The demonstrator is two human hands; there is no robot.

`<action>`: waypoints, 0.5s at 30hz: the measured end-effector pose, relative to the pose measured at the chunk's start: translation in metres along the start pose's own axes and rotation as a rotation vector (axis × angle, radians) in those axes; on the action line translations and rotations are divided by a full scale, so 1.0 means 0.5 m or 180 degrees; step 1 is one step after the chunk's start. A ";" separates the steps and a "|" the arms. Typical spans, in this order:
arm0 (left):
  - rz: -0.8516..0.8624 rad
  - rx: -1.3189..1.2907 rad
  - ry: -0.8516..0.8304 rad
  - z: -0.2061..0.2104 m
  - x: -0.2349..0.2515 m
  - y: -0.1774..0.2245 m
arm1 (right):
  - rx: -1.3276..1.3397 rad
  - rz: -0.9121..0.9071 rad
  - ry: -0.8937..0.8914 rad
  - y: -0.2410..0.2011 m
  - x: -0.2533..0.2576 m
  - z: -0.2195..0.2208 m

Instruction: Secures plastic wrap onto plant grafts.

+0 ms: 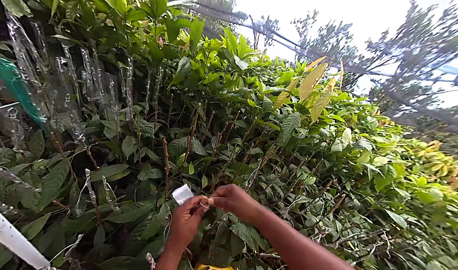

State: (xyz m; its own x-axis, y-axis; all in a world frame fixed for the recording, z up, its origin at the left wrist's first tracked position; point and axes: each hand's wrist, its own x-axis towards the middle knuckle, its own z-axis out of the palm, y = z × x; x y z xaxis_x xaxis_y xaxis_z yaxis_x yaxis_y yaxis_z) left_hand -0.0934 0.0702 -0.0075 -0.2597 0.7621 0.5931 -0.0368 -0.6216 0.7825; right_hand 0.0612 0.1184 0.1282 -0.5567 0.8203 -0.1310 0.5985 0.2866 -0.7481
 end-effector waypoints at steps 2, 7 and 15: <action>0.0153 0.0018 0.0051 0.000 -0.003 -0.007 | 0.0274 0.0008 -0.0188 0.018 -0.013 0.014; -0.0102 -0.0201 0.0081 0.006 0.000 0.000 | -0.0537 -0.0468 0.0544 0.017 -0.025 0.043; -0.0679 -0.0654 -0.0183 -0.013 0.008 0.016 | -0.3104 -0.2526 0.1632 0.056 -0.018 0.059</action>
State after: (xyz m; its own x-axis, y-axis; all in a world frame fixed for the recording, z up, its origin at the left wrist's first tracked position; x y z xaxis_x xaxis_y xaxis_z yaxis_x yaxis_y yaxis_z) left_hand -0.1009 0.0674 -0.0001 -0.1703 0.8848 0.4336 -0.2808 -0.4654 0.8394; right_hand 0.0661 0.1043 0.0891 -0.7921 0.3008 0.5312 0.4995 0.8196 0.2807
